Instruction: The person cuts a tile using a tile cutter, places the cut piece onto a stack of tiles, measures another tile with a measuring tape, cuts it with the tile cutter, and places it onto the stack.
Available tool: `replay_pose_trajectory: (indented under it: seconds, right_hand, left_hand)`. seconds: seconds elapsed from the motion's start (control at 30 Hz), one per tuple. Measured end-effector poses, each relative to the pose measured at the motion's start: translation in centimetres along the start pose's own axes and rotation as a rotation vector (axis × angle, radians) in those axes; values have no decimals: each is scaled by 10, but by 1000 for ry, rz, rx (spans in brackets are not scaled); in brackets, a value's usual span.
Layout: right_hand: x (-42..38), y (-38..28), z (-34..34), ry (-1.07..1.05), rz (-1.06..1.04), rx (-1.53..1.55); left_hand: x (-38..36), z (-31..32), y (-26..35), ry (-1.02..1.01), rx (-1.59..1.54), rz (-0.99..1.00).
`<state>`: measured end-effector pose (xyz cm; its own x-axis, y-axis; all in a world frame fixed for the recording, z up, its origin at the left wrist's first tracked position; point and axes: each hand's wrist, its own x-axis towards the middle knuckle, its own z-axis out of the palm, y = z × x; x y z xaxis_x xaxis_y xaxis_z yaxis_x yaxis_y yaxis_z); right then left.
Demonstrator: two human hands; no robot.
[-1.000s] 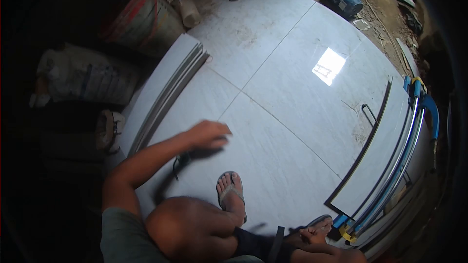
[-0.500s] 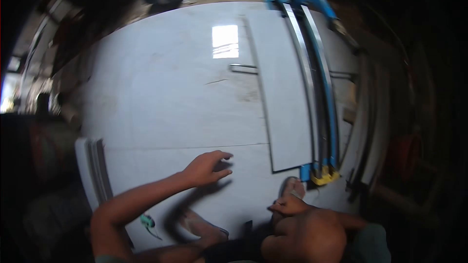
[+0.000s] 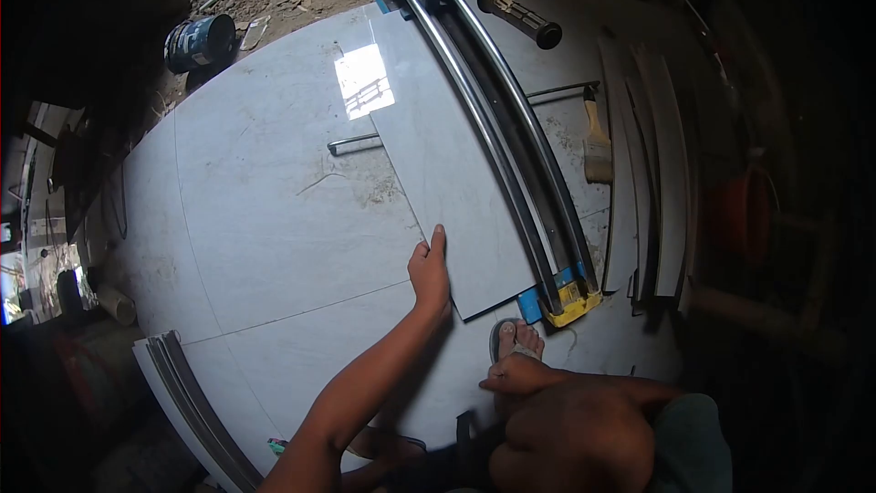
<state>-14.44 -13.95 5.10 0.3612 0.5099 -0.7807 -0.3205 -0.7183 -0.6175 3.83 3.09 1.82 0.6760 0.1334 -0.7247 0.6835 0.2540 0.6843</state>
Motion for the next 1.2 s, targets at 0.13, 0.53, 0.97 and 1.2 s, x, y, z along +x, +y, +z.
replay_pose_trajectory:
  seconds: [0.13,0.53,0.97,1.2]
  right_hand:
    - [0,4,2,41,-20,-24]
    - [-6,9,1,66,-31,103]
    - [24,-42,-52,926,-274,658]
    - [101,-86,-38,639,-248,934]
  left_hand:
    - [10,19,-9,173,30,74]
    - [17,-64,17,330,214,180]
    - [-16,-114,33,356,302,188]
    - [-60,-152,-2,427,181,203]
